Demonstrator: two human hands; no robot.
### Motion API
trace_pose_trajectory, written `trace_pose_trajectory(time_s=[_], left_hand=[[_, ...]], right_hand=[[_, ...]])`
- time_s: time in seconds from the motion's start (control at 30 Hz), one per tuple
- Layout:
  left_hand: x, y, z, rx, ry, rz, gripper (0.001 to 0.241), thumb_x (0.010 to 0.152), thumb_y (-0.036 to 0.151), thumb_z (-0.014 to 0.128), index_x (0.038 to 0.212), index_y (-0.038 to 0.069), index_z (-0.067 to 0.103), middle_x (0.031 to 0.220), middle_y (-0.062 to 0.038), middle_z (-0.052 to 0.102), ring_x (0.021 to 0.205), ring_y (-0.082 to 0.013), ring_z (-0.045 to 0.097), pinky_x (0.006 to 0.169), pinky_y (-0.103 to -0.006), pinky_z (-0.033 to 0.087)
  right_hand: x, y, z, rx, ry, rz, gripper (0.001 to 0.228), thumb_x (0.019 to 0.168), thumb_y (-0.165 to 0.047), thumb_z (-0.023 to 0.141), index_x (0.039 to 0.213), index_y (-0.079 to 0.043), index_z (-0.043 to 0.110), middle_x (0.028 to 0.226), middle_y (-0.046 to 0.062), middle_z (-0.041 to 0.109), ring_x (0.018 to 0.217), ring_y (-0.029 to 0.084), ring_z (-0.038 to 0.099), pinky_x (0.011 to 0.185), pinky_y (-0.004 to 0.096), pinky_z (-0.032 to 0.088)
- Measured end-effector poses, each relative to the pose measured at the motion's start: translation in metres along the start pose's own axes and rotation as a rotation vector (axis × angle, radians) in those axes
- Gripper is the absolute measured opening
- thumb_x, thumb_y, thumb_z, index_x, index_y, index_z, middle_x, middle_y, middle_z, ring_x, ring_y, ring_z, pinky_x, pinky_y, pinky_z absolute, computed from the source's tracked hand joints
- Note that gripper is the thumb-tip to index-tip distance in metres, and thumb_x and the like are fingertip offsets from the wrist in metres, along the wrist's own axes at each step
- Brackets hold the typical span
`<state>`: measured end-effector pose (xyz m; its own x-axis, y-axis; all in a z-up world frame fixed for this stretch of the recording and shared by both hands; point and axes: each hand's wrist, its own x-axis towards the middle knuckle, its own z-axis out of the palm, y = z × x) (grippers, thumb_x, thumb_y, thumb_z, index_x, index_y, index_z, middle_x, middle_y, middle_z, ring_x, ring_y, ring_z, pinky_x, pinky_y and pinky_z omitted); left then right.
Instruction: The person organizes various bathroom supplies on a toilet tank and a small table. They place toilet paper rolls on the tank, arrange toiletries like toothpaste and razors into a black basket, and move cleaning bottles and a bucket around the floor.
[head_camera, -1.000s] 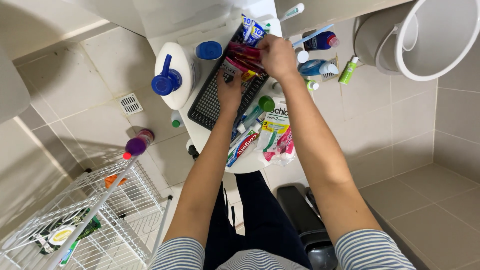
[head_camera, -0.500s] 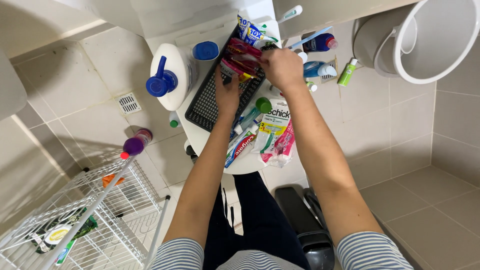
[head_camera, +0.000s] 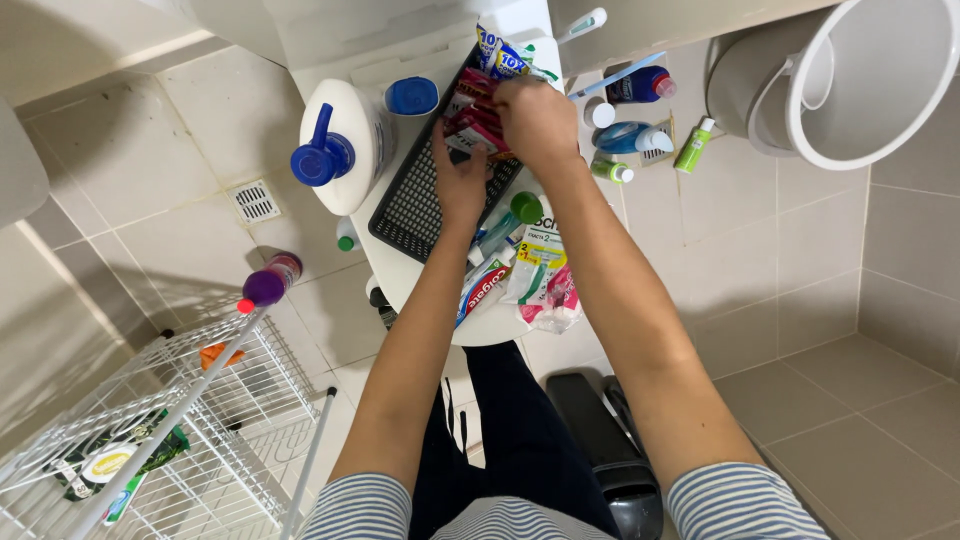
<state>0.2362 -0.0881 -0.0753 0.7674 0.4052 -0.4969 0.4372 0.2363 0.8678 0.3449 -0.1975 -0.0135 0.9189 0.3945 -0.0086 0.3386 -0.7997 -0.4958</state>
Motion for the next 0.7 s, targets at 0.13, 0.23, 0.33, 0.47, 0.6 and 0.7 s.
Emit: trace_pose_trajectory(time_s=[0.13, 0.23, 0.33, 0.47, 0.6, 0.7], left_hand=[[0.004, -0.02, -0.006, 0.046, -0.036, -0.014, 0.074, 0.098, 0.019, 0.066, 0.159, 0.013, 0.026, 0.09, -0.009, 0.074, 0.071, -0.0126, 0.069, 0.065, -0.0267, 0.057], [0.014, -0.049, -0.013, -0.116, -0.042, -0.016, 0.069, 0.1, 0.018, 0.066, 0.161, 0.011, 0.032, 0.089, -0.013, 0.071, 0.073, -0.0148, 0.064, 0.065, -0.0283, 0.053], [0.017, -0.042, -0.015, -0.198, 0.008, -0.28, 0.066, 0.101, 0.024, 0.065, 0.157, 0.013, 0.031, 0.097, -0.012, 0.07, 0.074, -0.014, 0.063, 0.061, -0.028, 0.049], [0.018, -0.041, -0.017, -0.279, 0.052, -0.273, 0.07, 0.098, 0.027, 0.067, 0.154, 0.011, 0.029, 0.098, -0.012, 0.071, 0.079, -0.0157, 0.068, 0.065, -0.0279, 0.054], [0.009, -0.026, -0.017, -0.189, 0.118, -0.177, 0.067, 0.097, 0.023, 0.068, 0.151, 0.008, 0.031, 0.102, -0.012, 0.073, 0.083, -0.0156, 0.068, 0.065, -0.027, 0.054], [0.001, -0.029, -0.019, -0.184, 0.085, -0.049, 0.063, 0.095, 0.013, 0.069, 0.15, 0.004, 0.038, 0.113, -0.015, 0.072, 0.089, -0.0164, 0.064, 0.066, -0.0273, 0.049]], right_hand=[[-0.005, 0.002, -0.024, -0.135, -0.15, 0.211, 0.016, 0.09, -0.019, 0.073, 0.104, -0.013, 0.076, 0.091, 0.014, 0.074, 0.084, 0.037, 0.071, 0.072, 0.049, 0.055], [-0.008, -0.008, -0.045, -0.226, -0.448, 0.335, 0.018, 0.077, -0.024, 0.077, 0.093, -0.017, 0.079, 0.093, 0.012, 0.075, 0.088, 0.034, 0.072, 0.075, 0.047, 0.057], [-0.009, -0.015, -0.042, -0.276, -0.67, 0.335, 0.033, 0.07, -0.035, 0.085, 0.096, -0.016, 0.078, 0.095, 0.013, 0.073, 0.09, 0.034, 0.071, 0.077, 0.046, 0.057], [-0.016, -0.003, -0.009, -0.288, -0.565, 0.29, 0.028, 0.08, -0.034, 0.08, 0.095, -0.01, 0.078, 0.094, 0.016, 0.075, 0.089, 0.036, 0.072, 0.075, 0.047, 0.058], [-0.019, 0.0, -0.002, -0.178, -0.381, 0.281, 0.018, 0.091, -0.028, 0.072, 0.093, -0.012, 0.08, 0.091, 0.017, 0.075, 0.086, 0.038, 0.072, 0.077, 0.049, 0.057], [-0.022, 0.006, -0.001, -0.157, -0.367, 0.326, 0.021, 0.09, -0.032, 0.072, 0.094, -0.013, 0.08, 0.089, 0.016, 0.075, 0.086, 0.038, 0.072, 0.075, 0.049, 0.057]])
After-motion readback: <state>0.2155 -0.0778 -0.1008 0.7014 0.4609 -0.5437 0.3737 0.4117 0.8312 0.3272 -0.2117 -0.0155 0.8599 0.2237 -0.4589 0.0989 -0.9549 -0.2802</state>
